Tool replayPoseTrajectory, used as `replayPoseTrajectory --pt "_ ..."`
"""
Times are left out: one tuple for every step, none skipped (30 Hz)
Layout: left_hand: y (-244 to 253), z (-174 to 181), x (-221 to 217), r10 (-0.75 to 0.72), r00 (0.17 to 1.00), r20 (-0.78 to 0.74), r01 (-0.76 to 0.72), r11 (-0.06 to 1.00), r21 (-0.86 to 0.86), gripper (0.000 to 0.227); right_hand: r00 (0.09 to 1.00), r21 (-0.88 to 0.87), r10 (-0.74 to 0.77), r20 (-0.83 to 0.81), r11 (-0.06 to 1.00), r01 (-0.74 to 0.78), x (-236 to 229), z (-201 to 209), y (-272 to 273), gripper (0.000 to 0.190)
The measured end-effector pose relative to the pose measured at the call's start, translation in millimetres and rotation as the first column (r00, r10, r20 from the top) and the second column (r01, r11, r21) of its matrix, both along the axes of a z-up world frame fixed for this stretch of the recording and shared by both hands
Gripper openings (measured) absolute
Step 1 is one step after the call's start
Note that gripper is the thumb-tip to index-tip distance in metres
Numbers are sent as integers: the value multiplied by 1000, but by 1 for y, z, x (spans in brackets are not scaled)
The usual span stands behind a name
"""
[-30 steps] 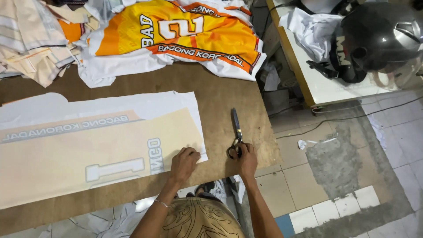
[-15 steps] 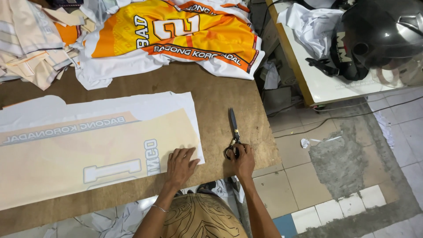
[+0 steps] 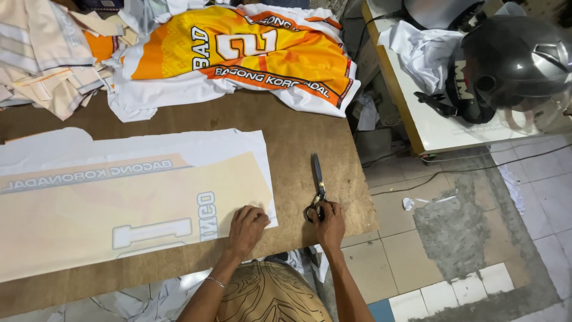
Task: The person uses scissors to cut a piece of white fabric that is laid over a sports jersey on a wooden table. They trim the edges of the fabric, remove the cut pieces, and then flip the jersey over to continue cutting the fabric on the other side.
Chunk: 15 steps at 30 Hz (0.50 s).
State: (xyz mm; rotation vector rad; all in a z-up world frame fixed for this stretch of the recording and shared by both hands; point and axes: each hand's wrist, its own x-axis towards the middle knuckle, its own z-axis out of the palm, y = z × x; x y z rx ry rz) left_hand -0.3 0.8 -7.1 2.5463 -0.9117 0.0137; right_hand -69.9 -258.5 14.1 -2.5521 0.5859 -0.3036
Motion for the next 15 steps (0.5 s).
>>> replayPoseTrajectory --pt "0 3 -1 13 1000 -2 -13 999 -34 22 1000 7 -3 0 1000 3 -1 0 0 23" --pt "-1 6 -2 26 1000 -5 -26 997 -67 24 1000 13 -6 1 1000 6 -1 0 0 24" --pt "0 6 -3 26 1000 -8 -27 997 -67 24 1000 13 -5 -3 1000 5 -2 3 1 24" --pt "0 6 -5 36 999 -23 -37 997 -74 24 1000 13 -3 5 1000 3 -2 5 2 22" --pt "0 6 -5 45 998 -36 -48 996 -81 24 1000 13 0 15 1000 0 -2 7 2 21" --pt "0 7 -6 46 998 -38 -49 995 -82 24 1000 12 0 13 1000 0 -2 5 1 21" --pt "0 9 -6 43 998 -48 -46 997 -60 24 1000 7 7 -2 1000 -7 -2 5 0 23" --pt "0 11 -7 40 998 -58 -42 998 -39 25 1000 2 14 -18 1000 -14 -1 4 0 24" --pt "-1 4 -7 45 997 -59 -47 998 -37 25 1000 4 19 -19 1000 -19 -2 5 -1 24" --pt "-2 -3 -8 18 1000 4 -18 999 -26 21 999 -8 17 -45 1000 -18 -3 6 0 25" --pt "-1 -9 -6 -2 997 72 3 1000 -11 17 998 -19 23 -66 1000 -24 1 7 1 26" --pt "-1 0 -7 10 997 76 -10 1000 -7 17 997 -14 37 -62 999 -38 3 6 2 26" --pt "-2 8 -11 -2 999 51 3 1000 -19 21 991 -67 22 -129 997 -31 3 6 4 26" --pt "-2 16 -14 -15 1000 27 16 999 -32 26 981 -122 4 -194 992 -28 3 5 6 27" --pt "-5 35 -25 -4 1000 24 5 999 -31 26 980 -121 15 -196 992 -40 4 3 5 27"
